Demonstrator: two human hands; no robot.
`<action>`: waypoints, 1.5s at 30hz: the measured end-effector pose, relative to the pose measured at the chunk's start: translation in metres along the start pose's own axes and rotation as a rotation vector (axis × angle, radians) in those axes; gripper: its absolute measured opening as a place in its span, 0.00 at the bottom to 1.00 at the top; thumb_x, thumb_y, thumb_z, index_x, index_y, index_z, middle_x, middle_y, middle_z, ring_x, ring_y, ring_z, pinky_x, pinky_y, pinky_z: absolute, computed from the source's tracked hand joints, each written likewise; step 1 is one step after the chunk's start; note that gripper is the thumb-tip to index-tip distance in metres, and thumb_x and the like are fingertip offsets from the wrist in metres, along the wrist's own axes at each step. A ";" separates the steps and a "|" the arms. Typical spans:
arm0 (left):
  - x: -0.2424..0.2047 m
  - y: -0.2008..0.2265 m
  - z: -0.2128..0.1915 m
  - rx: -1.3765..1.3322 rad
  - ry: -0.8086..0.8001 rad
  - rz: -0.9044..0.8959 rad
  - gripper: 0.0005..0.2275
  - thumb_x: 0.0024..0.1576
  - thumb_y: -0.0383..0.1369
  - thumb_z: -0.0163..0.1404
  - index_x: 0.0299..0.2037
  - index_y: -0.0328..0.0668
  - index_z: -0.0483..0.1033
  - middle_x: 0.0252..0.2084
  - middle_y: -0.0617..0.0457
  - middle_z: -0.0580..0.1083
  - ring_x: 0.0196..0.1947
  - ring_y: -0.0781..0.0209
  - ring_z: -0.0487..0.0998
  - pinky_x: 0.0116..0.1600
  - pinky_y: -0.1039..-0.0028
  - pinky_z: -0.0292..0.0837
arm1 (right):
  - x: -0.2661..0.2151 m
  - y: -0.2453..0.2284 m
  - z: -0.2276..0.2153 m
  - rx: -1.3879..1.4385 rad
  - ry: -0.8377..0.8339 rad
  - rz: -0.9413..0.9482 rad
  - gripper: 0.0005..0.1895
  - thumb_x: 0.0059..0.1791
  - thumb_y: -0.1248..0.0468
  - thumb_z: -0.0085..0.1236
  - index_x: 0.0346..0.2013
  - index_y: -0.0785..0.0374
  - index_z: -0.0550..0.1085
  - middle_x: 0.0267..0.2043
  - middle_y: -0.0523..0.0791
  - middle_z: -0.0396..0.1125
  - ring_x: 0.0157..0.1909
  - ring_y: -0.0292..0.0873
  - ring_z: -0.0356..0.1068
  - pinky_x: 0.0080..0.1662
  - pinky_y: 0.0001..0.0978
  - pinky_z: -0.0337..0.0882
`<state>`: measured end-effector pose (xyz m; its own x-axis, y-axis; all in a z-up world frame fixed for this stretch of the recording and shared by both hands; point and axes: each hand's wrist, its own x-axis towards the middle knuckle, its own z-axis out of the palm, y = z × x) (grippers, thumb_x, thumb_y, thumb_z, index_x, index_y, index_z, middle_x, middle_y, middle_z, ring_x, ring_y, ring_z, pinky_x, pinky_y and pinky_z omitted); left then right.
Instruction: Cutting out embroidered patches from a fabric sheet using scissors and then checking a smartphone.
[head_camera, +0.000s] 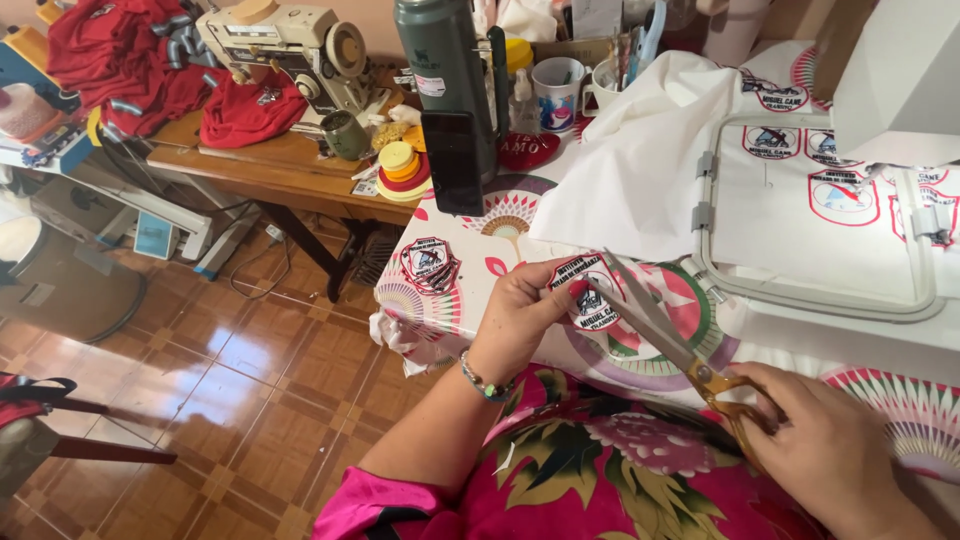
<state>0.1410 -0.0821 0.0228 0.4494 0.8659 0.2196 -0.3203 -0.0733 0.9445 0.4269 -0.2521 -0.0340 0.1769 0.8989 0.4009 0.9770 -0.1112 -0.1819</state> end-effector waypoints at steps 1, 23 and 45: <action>-0.002 0.003 0.001 -0.001 -0.001 0.000 0.11 0.62 0.30 0.55 0.51 0.33 0.81 0.33 0.58 0.79 0.30 0.73 0.74 0.36 0.82 0.75 | 0.001 -0.002 -0.001 -0.001 0.000 0.001 0.24 0.39 0.50 0.67 0.51 0.37 0.80 0.36 0.32 0.77 0.39 0.42 0.77 0.39 0.40 0.75; -0.004 -0.004 0.003 -0.025 -0.079 -0.087 0.16 0.63 0.30 0.53 0.60 0.35 0.76 0.28 0.61 0.74 0.27 0.75 0.68 0.36 0.83 0.72 | 0.008 0.000 -0.003 -0.139 0.145 -0.247 0.22 0.42 0.50 0.65 0.51 0.37 0.78 0.36 0.30 0.76 0.35 0.41 0.75 0.40 0.40 0.74; 0.001 -0.007 -0.011 0.062 -0.042 -0.041 0.13 0.65 0.29 0.48 0.58 0.35 0.75 0.37 0.54 0.79 0.35 0.69 0.77 0.43 0.76 0.79 | 0.007 0.008 0.014 0.791 -0.482 0.606 0.20 0.45 0.75 0.66 0.51 0.60 0.86 0.20 0.55 0.78 0.18 0.44 0.64 0.25 0.33 0.63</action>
<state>0.1345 -0.0749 0.0139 0.4959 0.8476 0.1890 -0.2490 -0.0697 0.9660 0.4341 -0.2412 -0.0449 0.3674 0.8772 -0.3092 0.3624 -0.4411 -0.8210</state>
